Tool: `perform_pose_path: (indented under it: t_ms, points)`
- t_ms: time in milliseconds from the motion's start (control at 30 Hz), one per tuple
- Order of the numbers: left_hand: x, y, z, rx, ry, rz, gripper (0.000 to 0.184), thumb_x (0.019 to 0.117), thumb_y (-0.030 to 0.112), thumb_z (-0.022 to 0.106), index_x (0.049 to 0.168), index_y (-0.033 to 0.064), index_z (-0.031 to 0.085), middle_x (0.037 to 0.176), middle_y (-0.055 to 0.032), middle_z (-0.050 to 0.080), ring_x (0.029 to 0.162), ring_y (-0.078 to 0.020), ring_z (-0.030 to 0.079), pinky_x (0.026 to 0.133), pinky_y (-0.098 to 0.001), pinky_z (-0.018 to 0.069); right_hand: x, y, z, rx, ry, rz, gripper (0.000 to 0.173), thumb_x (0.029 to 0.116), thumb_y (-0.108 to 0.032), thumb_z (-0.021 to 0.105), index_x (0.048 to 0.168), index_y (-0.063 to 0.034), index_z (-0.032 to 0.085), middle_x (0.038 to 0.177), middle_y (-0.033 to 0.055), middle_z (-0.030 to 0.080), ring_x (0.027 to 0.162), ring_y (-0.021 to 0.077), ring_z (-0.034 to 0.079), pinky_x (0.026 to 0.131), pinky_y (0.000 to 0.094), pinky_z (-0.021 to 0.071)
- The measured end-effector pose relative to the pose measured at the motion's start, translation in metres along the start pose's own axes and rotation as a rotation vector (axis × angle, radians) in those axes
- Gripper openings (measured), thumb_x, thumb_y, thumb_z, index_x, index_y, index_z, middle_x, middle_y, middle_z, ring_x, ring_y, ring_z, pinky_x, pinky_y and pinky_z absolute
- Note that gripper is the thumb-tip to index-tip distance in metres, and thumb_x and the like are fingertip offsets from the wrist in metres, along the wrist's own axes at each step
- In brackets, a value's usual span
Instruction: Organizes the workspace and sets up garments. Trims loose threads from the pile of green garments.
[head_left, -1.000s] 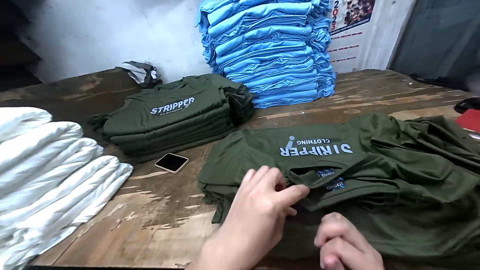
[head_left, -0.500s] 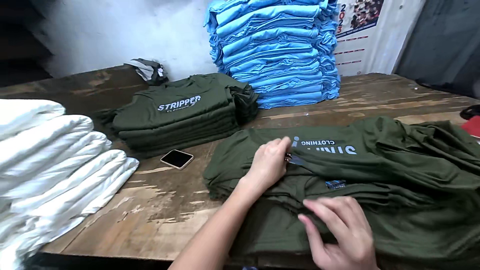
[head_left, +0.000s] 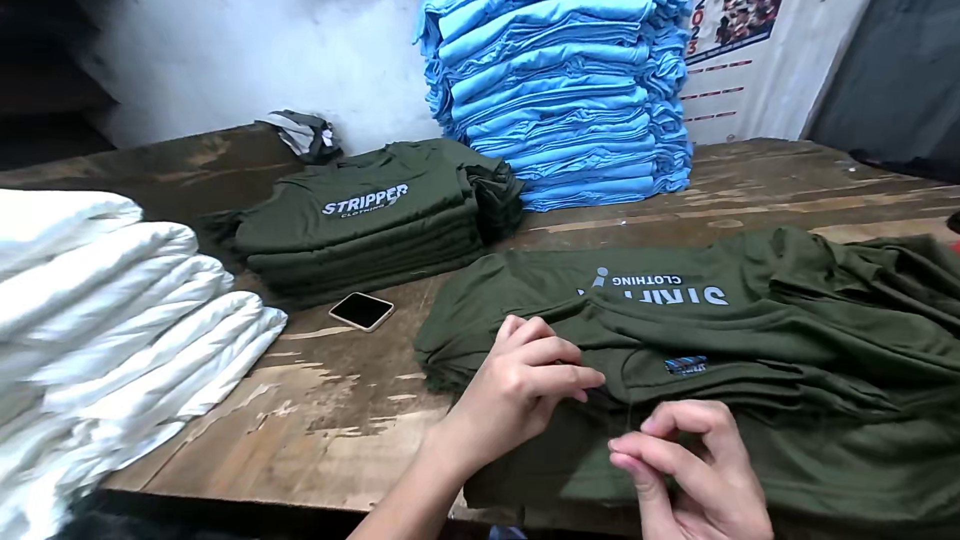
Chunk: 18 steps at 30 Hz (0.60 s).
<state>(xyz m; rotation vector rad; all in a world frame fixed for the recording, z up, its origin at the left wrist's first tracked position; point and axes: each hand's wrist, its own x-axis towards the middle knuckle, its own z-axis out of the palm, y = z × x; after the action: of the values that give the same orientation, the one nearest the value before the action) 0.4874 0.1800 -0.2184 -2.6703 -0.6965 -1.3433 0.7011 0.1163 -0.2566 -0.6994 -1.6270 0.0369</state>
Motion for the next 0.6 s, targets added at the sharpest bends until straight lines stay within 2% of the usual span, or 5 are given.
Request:
perform_pose_path:
  t_ms: [100,167,233,367,600]
  points:
    - [0.000,0.002,-0.005,0.054,-0.015,-0.006,0.016,0.1008,0.022,0.065,0.106,0.0251,0.080,0.101,0.0092,0.073,0.096,-0.0072,0.061,0.086,-0.0333,0.0433,-0.001,0.003,-0.013,0.008,-0.255,-0.136,0.012,0.0982,-0.037,0.068,0.094,-0.0270,0.073,0.105,-0.0073,0.065,0.112,0.0082,0.057,0.103,0.0313,0.0421]
    - [-0.003,0.003,-0.011,0.083,-0.015,-0.031,0.016,0.1010,0.024,0.065,0.108,0.0245,0.080,0.102,0.0093,0.073,0.097,-0.0076,0.061,0.087,-0.0340,0.0441,-0.004,0.004,-0.020,-0.036,-0.335,-0.191,0.031,0.0981,-0.046,0.063,0.077,-0.0245,0.069,0.102,-0.0046,0.071,0.109,0.0138,0.058,0.106,0.0385,0.0371]
    - [-0.010,0.002,-0.016,0.104,0.004,-0.066,0.018,0.0999,0.028,0.066,0.114,0.0255,0.078,0.104,0.0096,0.070,0.098,-0.0075,0.060,0.088,-0.0340,0.0449,-0.009,0.002,-0.021,-0.196,-0.239,-0.183,0.038,0.0948,-0.054,0.065,0.072,-0.0234,0.064,0.096,-0.0058,0.070,0.103,0.0130,0.059,0.104,0.0373,0.0376]
    - [-0.025,-0.001,-0.014,0.103,0.071,-0.061,0.018,0.0992,0.027,0.068,0.115,0.0278,0.078,0.105,0.0091,0.071,0.101,-0.0080,0.061,0.092,-0.0353,0.0451,-0.011,0.002,0.008,-0.515,0.001,-0.092,0.021,0.0866,-0.046,0.075,0.086,-0.0252,0.077,0.097,-0.0017,0.069,0.096,0.0160,0.059,0.095,0.0409,0.0405]
    - [-0.029,0.006,0.001,0.126,0.077,0.022,0.023,0.0996,0.015,0.064,0.113,0.0290,0.076,0.104,0.0056,0.071,0.101,-0.0111,0.061,0.094,-0.0377,0.0415,-0.019,-0.002,0.023,-0.269,0.100,-0.042,0.006,0.0896,-0.035,0.078,0.094,-0.0309,0.079,0.104,-0.0047,0.061,0.106,0.0077,0.055,0.095,0.0259,0.0438]
